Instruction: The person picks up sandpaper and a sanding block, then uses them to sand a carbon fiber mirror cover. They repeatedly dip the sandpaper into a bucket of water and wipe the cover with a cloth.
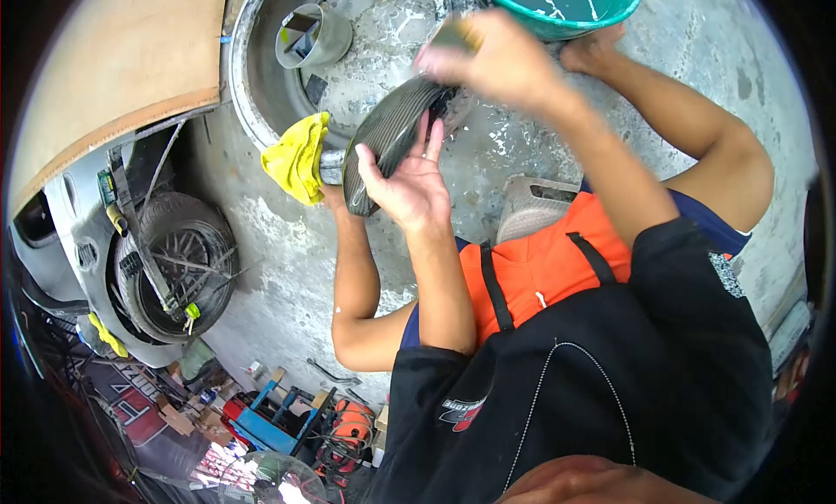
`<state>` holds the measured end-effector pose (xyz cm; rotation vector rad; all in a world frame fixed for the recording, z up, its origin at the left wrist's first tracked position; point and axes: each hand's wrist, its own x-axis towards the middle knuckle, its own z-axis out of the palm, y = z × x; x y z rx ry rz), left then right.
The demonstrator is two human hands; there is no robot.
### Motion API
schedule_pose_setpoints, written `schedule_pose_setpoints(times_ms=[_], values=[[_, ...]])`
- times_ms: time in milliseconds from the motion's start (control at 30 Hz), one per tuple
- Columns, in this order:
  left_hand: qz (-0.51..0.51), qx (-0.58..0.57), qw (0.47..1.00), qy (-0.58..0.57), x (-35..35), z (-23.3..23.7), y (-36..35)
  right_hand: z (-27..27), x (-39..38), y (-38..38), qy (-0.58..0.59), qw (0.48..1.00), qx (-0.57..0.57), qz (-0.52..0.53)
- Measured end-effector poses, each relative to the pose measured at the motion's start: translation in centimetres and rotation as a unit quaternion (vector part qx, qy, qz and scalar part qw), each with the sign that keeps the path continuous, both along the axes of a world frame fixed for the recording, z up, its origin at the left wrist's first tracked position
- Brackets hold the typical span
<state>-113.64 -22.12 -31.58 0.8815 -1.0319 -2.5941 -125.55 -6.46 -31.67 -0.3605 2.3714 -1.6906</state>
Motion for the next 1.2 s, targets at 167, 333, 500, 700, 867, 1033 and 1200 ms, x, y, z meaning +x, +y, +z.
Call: schedule_pose_setpoints(times_ms=[167,333,500,700,867,1033,1200], values=[[-0.004,0.004,0.999,0.041,0.6,-0.8,-0.5,-6.6,-11.2,9.3,-0.033,0.911,0.402,-0.082],[0.027,-0.021,0.997,0.07,0.5,-0.5,0.6,-14.6,-11.8,13.0,0.222,0.835,0.5,-0.055],[0.062,-0.065,0.995,0.048,0.3,-1.6,2.8,-1.8,-6.6,6.0,0.198,0.939,0.27,-0.08],[0.052,-0.002,0.997,0.059,0.3,-0.7,3.3,-1.4,4.1,-2.9,0.269,0.963,0.009,0.023],[0.107,0.005,0.991,0.074,0.6,-1.0,4.4,-2.5,3.4,-2.9,0.204,0.966,0.138,-0.074],[0.084,0.048,0.991,0.091,0.0,-1.1,4.4,-0.9,6.3,-3.8,0.242,0.969,0.022,-0.037],[0.07,0.1,0.989,0.081,-0.2,-0.5,4.1,0.1,6.7,-4.8,0.175,0.982,0.008,-0.075]])
